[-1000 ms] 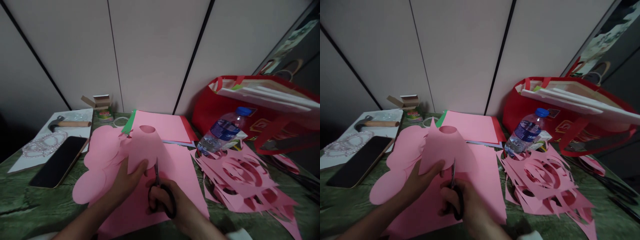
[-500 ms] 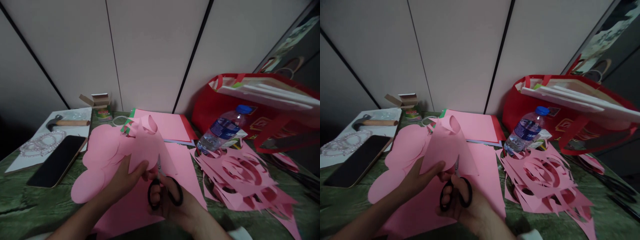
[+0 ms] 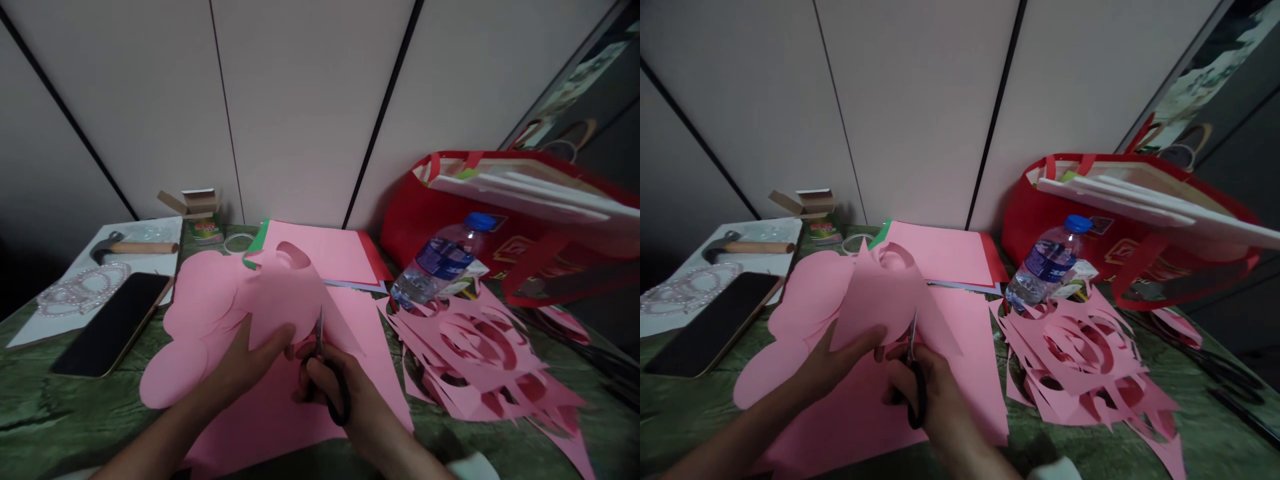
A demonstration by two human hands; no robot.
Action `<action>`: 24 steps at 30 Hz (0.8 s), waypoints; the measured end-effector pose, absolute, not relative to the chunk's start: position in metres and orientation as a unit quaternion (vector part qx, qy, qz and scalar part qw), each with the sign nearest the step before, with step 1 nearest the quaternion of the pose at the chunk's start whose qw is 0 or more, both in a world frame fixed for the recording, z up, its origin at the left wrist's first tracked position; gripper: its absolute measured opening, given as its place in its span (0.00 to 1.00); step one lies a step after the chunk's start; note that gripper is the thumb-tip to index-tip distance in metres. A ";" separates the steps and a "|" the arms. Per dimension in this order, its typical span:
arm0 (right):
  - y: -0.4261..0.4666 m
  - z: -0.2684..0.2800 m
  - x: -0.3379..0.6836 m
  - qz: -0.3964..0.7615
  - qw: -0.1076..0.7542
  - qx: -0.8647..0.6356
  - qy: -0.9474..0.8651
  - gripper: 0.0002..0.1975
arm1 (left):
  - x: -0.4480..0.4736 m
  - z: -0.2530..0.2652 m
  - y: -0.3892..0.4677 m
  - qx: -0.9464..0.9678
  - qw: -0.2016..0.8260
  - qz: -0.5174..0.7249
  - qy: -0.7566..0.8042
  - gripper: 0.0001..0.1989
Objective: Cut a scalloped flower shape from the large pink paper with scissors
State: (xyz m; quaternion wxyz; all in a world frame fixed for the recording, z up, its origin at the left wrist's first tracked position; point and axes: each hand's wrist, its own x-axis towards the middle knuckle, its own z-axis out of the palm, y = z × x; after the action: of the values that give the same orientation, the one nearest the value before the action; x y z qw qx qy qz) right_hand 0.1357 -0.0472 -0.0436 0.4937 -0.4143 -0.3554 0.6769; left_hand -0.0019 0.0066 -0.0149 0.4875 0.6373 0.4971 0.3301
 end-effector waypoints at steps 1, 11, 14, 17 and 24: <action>-0.047 -0.044 0.136 0.670 0.498 -0.411 -0.366 0.14 | -0.001 -0.016 0.005 0.628 0.501 0.330 0.495 0.14; -0.044 -0.039 0.139 0.611 0.513 -0.423 -0.431 0.15 | 0.016 -0.012 -0.015 0.526 0.544 0.375 0.536 0.12; -0.045 -0.037 0.138 0.602 0.525 -0.416 -0.435 0.14 | 0.018 -0.009 -0.018 0.523 0.551 0.378 0.529 0.12; -0.046 -0.036 0.137 0.603 0.523 -0.426 -0.425 0.15 | 0.018 -0.009 -0.019 0.506 0.545 0.379 0.550 0.11; -0.046 -0.030 0.137 0.581 0.512 -0.455 -0.438 0.15 | 0.010 -0.008 -0.016 0.529 0.566 0.336 0.536 0.11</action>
State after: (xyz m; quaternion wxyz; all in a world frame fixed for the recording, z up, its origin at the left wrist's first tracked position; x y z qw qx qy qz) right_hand 0.1367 -0.0464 -0.0303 0.5124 -0.4555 -0.4383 0.5812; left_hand 0.0099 -0.0160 -0.0077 0.5658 0.5287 0.5364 0.3358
